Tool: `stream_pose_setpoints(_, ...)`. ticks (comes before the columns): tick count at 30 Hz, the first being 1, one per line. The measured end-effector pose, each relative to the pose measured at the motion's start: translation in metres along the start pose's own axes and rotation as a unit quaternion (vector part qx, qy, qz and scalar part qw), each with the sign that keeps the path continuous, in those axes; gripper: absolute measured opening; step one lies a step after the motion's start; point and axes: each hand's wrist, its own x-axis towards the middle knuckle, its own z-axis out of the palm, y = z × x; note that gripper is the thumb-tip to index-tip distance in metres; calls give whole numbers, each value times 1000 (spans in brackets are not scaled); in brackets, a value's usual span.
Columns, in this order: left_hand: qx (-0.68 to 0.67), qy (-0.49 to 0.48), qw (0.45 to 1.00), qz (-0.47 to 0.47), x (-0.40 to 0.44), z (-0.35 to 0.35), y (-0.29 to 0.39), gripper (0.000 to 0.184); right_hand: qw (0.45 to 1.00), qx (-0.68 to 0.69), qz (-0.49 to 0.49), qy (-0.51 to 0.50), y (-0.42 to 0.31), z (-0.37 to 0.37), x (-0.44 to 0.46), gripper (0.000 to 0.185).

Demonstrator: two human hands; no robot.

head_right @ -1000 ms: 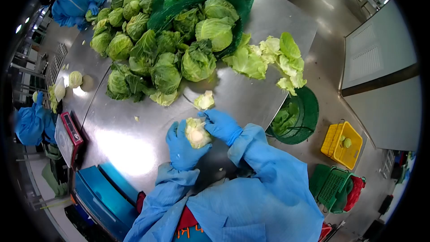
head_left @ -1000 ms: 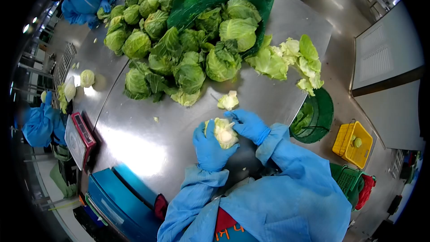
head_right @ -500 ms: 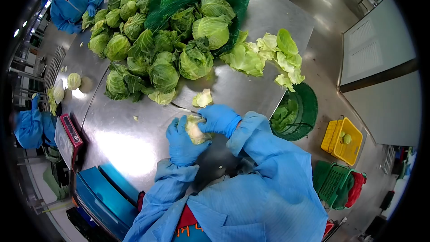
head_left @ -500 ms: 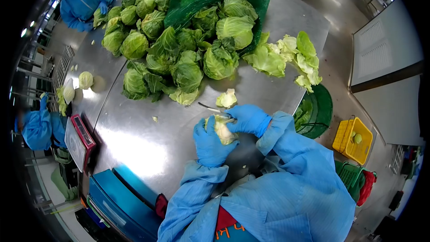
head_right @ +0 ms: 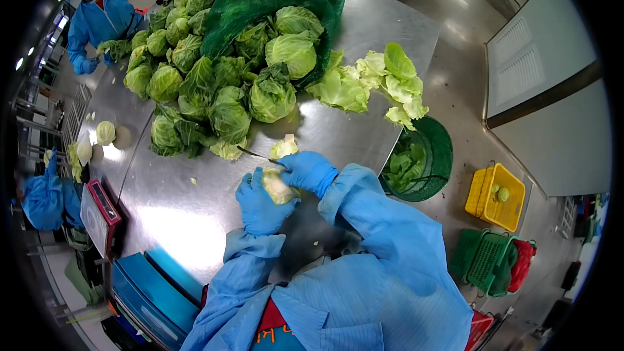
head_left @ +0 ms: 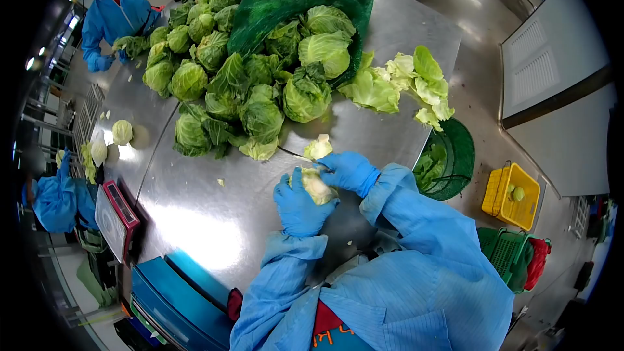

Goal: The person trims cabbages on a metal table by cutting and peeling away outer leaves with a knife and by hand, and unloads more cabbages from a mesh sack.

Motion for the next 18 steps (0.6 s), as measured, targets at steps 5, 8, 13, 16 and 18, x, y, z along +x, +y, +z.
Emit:
stream_pose_setpoints(5, -16, 22, 999, 23, -11, -3, -12, 109, 978, 193, 6, -80, 22, 12, 2, 43)
stream_pose_setpoints(8, -55, 37, 998, 20, -10, -2, -23, 108, 954, 267, 77, -110, -12, -10, -6, 55)
stream_pose_setpoints(13, -82, 18, 996, 23, -6, -7, -23, 104, 938, 295, 88, -158, -16, -21, 1, 61)
stream_pose_setpoints(16, -51, 22, 998, 11, -6, -5, -17, 106, 935, 296, 102, -168, -14, -22, 5, 60)
stream_pose_setpoints(18, -55, 14, 998, 8, -4, -7, -15, 106, 937, 287, 103, -169, -14, -22, 7, 57)
